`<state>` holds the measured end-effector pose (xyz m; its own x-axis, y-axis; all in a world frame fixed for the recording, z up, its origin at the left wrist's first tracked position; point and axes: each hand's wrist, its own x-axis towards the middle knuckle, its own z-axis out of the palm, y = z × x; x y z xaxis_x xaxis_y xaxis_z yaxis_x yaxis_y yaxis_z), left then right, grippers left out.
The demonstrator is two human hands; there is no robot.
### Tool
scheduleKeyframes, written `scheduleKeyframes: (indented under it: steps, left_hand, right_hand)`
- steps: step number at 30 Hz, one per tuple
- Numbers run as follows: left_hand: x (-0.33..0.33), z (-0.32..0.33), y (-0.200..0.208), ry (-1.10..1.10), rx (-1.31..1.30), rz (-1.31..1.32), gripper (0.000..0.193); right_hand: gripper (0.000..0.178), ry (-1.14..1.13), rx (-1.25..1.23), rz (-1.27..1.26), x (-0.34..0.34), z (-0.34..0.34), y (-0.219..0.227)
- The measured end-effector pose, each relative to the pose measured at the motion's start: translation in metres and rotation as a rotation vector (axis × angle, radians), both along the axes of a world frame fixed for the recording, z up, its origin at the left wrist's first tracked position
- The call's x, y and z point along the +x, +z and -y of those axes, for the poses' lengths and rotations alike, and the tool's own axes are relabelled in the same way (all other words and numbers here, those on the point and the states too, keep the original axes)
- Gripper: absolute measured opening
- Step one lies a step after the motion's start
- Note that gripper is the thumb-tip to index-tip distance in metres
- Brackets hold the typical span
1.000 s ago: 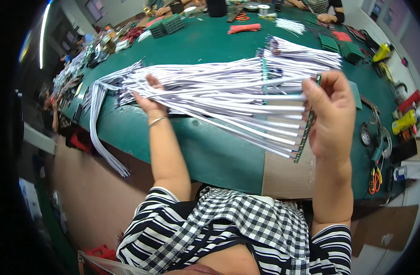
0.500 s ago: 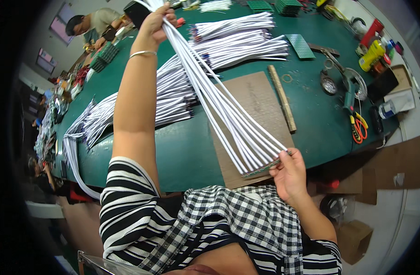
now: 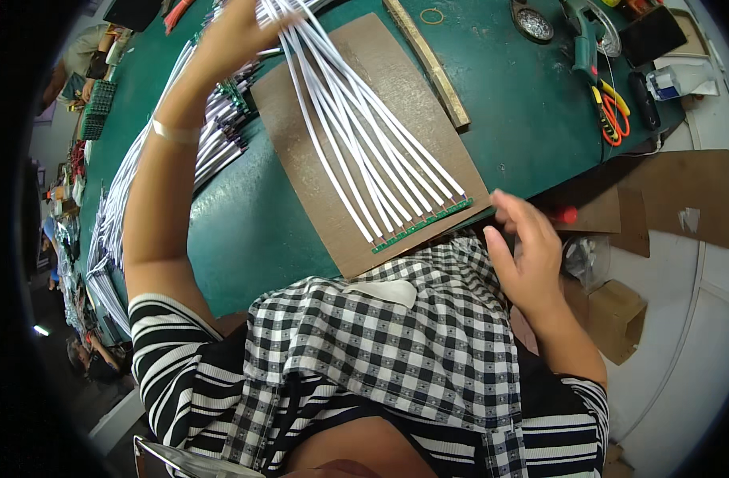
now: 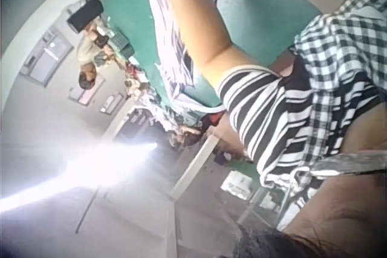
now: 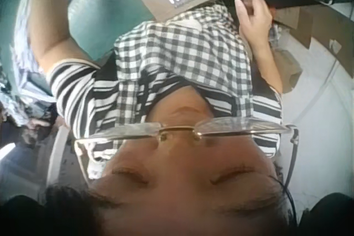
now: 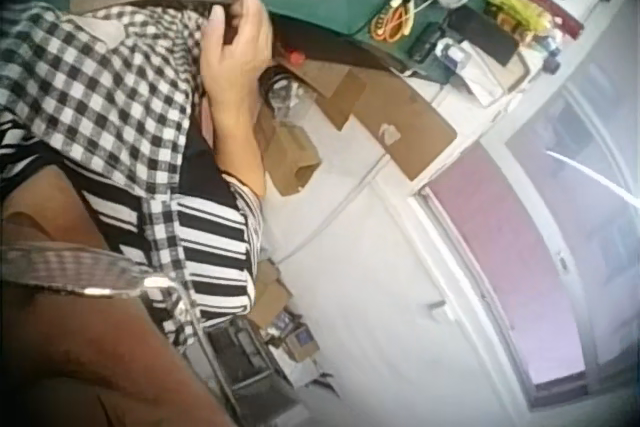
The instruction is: The person solders electrical wires onto a circuit board using a soldering tool, sets the bundle aside, and then aligns and solders another set of wires onto a new circuit board.
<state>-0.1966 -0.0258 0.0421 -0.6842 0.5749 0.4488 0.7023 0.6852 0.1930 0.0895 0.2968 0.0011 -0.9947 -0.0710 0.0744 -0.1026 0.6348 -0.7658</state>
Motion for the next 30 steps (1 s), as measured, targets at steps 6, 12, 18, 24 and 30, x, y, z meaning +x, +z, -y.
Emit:
scheduleKeyframes:
  steps: [6,12,18,24,30]
  left_hand:
    - [0.177,-0.042,-0.036,-0.346,-0.181,0.270,0.079]
    - [0.200,-0.023,-0.067,-0.321,-0.149,0.312,0.076]
    - [0.179,0.081,-0.034,0.208,-0.128,0.012,0.066]
    - [0.187,0.133,-0.054,0.532,-0.207,0.022,0.058]
    - [0.193,0.123,-0.062,0.486,-0.176,-0.001,0.052]
  right_hand:
    - [0.071,0.486,0.585,-0.357,-0.039,0.041,0.002]
    - [0.073,0.634,0.695,-0.255,-0.048,0.054,-0.015]
    - [0.068,0.667,0.724,-0.212,-0.053,0.046,-0.014]
    - [0.066,0.664,0.682,-0.226,-0.055,0.044,-0.015]
    - [0.054,0.201,0.284,-0.308,-0.061,0.005,-0.013]
